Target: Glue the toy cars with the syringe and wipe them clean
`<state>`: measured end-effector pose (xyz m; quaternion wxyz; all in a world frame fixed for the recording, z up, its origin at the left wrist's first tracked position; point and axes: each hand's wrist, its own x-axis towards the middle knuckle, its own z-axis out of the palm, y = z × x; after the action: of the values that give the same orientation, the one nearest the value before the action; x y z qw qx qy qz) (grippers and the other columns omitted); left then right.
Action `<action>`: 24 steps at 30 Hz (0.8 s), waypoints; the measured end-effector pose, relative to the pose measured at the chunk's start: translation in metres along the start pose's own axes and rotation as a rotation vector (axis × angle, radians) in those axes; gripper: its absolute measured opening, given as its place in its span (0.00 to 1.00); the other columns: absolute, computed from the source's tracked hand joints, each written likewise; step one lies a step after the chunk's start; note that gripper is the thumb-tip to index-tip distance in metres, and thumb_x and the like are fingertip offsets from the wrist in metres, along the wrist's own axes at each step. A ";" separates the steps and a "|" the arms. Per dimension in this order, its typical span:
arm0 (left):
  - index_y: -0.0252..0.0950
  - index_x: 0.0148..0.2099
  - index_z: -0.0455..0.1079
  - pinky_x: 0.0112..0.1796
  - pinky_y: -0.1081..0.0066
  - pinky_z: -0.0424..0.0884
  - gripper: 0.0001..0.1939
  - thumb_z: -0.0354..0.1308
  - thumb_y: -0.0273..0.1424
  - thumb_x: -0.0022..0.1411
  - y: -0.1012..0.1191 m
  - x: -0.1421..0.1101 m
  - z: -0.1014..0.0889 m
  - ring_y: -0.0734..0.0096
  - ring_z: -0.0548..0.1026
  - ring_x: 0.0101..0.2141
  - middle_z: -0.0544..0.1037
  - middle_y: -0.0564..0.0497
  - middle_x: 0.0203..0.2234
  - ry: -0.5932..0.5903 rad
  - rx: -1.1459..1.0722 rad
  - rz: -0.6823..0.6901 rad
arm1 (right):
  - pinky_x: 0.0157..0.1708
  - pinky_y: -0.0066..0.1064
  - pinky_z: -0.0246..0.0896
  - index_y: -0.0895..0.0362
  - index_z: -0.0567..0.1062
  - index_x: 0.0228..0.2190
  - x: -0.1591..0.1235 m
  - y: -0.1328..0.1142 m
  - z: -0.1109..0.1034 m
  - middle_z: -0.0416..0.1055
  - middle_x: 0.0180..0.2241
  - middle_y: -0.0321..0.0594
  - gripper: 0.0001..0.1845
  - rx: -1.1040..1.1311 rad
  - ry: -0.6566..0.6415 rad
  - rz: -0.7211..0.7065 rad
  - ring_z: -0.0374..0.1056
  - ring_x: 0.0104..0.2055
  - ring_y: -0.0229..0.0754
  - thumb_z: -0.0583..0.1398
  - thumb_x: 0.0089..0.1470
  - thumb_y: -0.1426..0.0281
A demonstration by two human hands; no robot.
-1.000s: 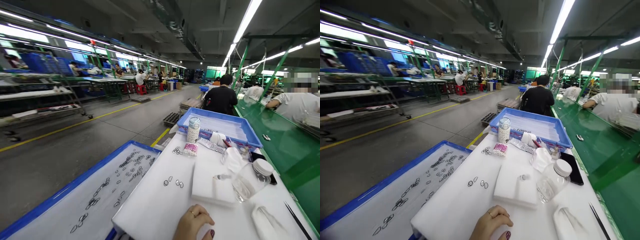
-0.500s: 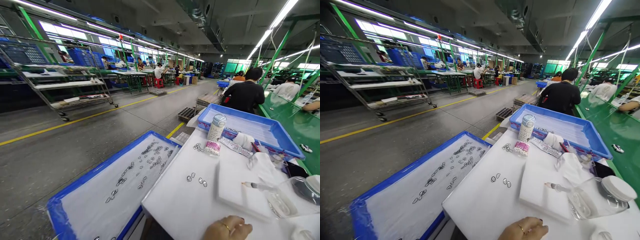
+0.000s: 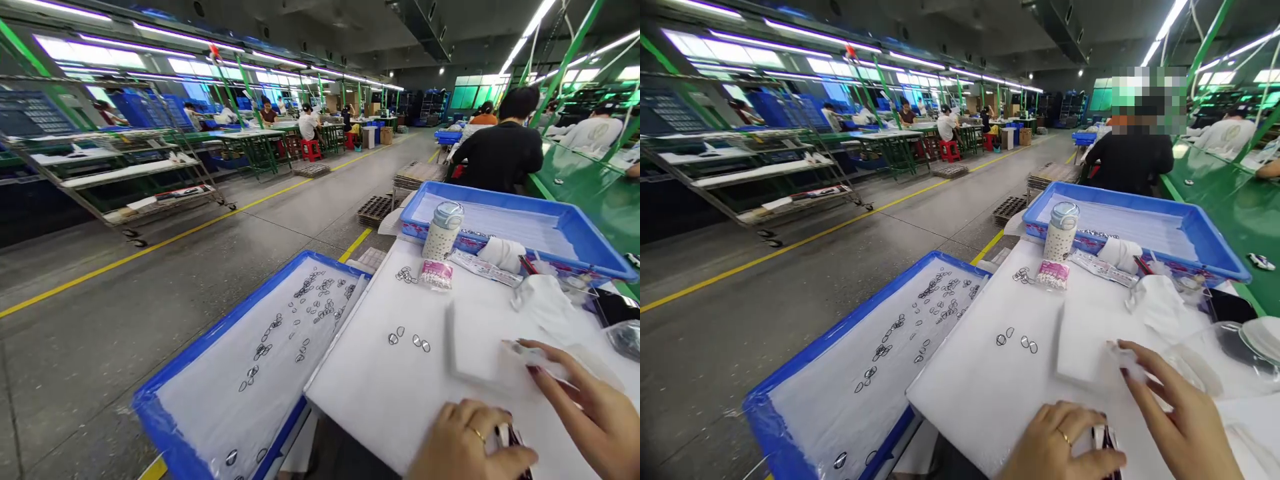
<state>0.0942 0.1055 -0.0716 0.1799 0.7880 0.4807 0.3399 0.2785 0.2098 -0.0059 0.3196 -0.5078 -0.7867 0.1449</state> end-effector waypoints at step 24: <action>0.39 0.40 0.79 0.42 0.59 0.77 0.13 0.64 0.25 0.50 0.043 0.017 -0.046 0.59 0.79 0.41 0.84 0.50 0.40 0.126 -0.312 -0.263 | 0.26 0.35 0.55 0.53 0.57 0.18 -0.045 -0.093 -0.018 0.47 0.17 0.32 0.26 1.221 -0.061 0.216 0.48 0.21 0.38 0.56 0.61 0.53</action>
<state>0.0942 0.0982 -0.0074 0.3121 0.6581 0.5315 0.4325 0.2373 0.1267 0.0424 0.5135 -0.3057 -0.5146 0.6148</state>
